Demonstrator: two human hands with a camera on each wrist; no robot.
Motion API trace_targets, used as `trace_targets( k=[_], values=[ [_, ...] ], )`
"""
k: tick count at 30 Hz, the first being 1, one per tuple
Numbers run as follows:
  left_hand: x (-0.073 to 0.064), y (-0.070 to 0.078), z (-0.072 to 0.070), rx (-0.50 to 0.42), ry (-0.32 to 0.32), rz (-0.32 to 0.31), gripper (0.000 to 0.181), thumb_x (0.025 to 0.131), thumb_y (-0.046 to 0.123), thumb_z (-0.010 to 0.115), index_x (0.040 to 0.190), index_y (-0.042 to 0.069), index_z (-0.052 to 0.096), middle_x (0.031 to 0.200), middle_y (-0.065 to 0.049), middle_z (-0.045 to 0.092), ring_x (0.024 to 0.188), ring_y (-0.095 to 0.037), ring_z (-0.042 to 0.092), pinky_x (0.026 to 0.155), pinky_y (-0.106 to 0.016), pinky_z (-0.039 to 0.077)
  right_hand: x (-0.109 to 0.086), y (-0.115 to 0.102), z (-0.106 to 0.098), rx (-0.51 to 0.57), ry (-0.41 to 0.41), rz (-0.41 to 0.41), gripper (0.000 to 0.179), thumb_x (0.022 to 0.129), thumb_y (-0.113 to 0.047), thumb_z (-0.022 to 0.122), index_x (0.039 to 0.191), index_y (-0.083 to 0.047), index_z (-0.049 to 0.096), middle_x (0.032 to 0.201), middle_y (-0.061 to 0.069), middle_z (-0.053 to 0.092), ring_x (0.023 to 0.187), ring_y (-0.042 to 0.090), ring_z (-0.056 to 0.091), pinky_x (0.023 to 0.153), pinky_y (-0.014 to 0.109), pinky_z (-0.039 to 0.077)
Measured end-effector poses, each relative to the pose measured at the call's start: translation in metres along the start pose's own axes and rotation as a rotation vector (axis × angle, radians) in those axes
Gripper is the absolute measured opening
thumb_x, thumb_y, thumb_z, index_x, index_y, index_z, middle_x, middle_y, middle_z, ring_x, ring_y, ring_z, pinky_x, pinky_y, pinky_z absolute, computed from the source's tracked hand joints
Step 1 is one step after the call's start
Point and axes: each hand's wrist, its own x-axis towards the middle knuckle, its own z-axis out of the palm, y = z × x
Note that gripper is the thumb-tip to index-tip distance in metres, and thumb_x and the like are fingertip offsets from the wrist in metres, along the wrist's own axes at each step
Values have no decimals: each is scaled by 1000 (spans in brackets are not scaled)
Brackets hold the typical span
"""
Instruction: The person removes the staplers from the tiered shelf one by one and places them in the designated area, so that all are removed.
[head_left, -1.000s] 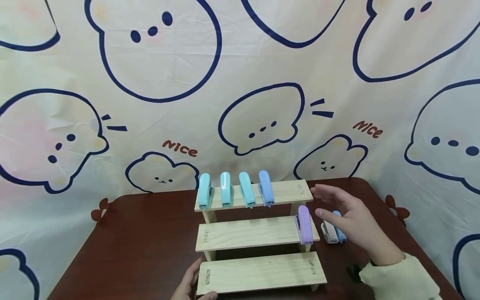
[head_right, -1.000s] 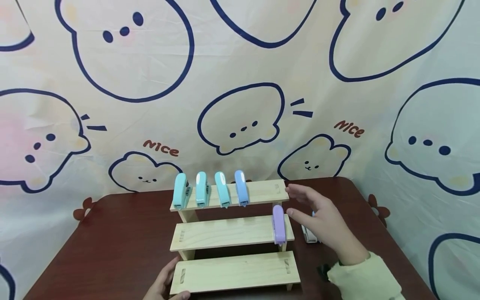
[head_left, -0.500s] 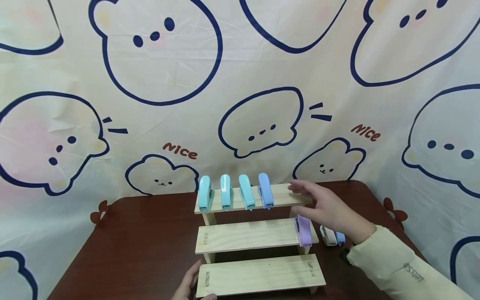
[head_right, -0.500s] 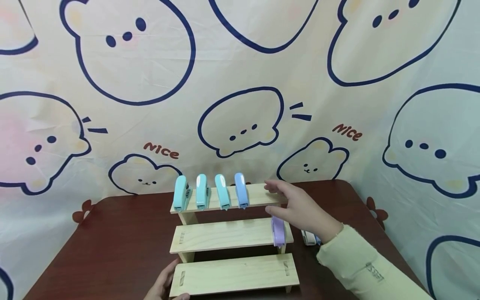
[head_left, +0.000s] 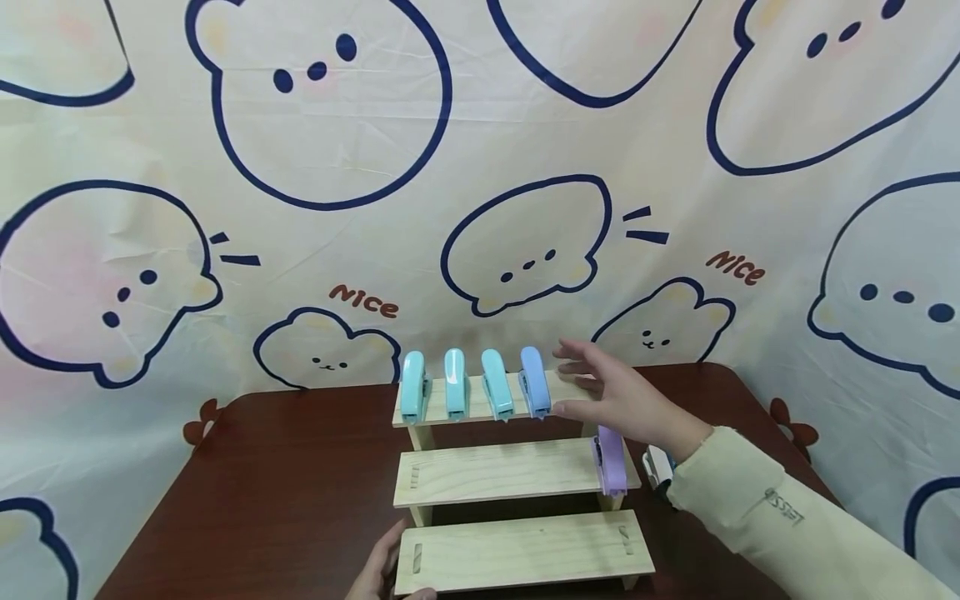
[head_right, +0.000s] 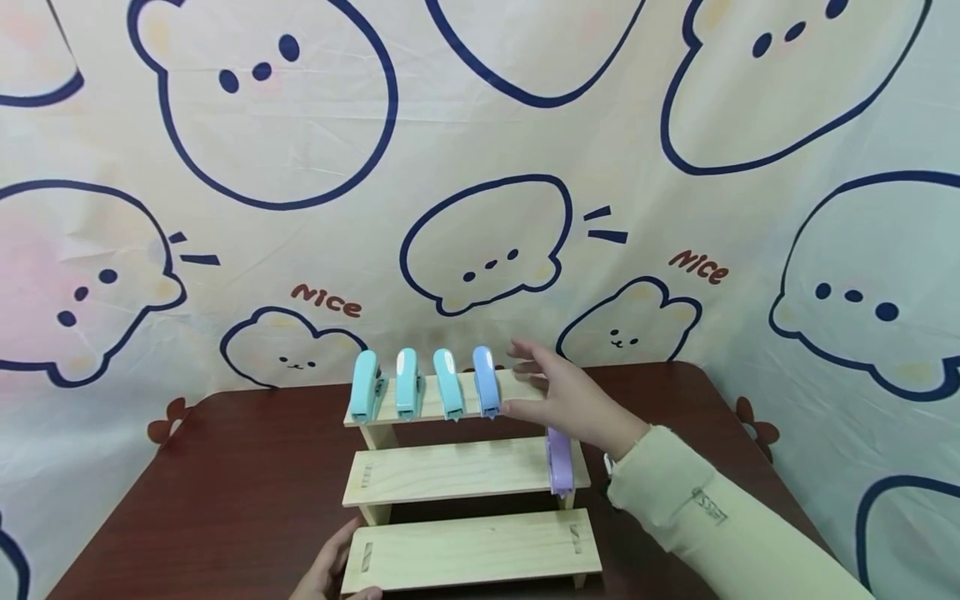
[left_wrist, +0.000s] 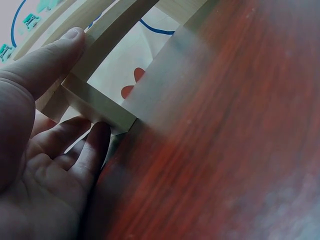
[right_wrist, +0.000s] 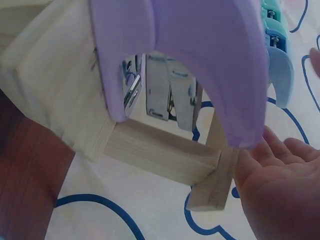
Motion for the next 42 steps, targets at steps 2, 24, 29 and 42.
trace_targets(
  k=[2,24,29,42],
  values=[
    [0,0,1,-4,-5,-3,105,83,11,83,150,-17,7,141,-43,39,113,-39,62,83,-32,55,3,0,1,13,0,13,100,81,-40,85,158,-16,26,156,8,42,138,32,47,108,53,39],
    [2,-3,0,7,20,-8,103,82,8,83,148,-19,9,140,-43,40,115,-41,60,82,-33,55,23,-5,7,61,-62,44,109,76,-28,91,160,-22,22,159,4,37,137,30,47,106,49,43],
    [4,-6,-1,-15,-11,-16,104,84,11,82,148,-19,6,141,-43,40,115,-41,60,83,-34,55,25,-7,6,52,-73,66,110,74,-26,92,160,-24,22,159,6,37,135,32,48,105,52,44],
    [3,-7,0,17,-10,57,102,83,7,82,146,-22,7,139,-46,39,115,-41,59,83,-32,55,31,-16,9,17,-104,92,114,73,-20,92,160,-28,19,153,15,43,136,38,46,107,57,40]
  ],
)
